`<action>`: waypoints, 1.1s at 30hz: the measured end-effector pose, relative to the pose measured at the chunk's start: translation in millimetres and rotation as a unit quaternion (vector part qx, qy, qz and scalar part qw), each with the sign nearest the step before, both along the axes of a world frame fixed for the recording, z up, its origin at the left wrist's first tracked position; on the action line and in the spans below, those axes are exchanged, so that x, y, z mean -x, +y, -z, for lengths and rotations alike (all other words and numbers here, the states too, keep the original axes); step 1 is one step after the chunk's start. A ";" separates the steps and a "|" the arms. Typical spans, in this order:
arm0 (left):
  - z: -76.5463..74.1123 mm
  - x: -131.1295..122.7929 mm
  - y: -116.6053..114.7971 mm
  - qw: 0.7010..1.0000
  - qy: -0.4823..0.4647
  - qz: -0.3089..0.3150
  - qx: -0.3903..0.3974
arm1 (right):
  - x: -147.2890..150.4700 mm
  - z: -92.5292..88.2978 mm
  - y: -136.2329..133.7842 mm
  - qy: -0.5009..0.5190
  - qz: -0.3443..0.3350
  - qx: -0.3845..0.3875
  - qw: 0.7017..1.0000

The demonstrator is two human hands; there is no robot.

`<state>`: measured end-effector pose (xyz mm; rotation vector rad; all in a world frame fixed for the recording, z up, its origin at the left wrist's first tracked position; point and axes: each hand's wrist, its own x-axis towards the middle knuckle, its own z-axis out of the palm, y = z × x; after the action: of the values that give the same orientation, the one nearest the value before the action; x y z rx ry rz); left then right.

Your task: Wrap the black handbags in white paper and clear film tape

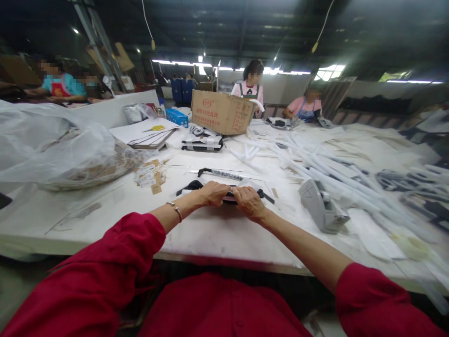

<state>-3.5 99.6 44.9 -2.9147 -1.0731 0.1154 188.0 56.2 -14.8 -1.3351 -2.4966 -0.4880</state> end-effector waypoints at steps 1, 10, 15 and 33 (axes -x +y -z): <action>0.5 1.0 -0.5 1.000 -0.003 -0.004 -0.002 | 1.4 -1.9 2.3 -0.006 0.001 0.010 1.000; 41.6 -15.7 -32.4 0.987 -0.069 -0.103 -0.099 | 9.4 -3.6 6.8 -0.010 0.011 0.067 0.998; 59.8 -5.5 -28.4 0.978 -0.108 -0.108 -0.139 | 21.1 -3.1 3.9 0.007 0.032 0.069 0.997; -3.2 53.7 13.9 0.894 -0.198 -0.382 -0.127 | -201.0 40.1 -74.1 0.285 0.178 -0.084 0.938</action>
<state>-57.2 113.5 48.1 -2.1647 -2.0520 -0.5765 389.0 -17.9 -54.9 -1.5880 -1.7191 -0.3138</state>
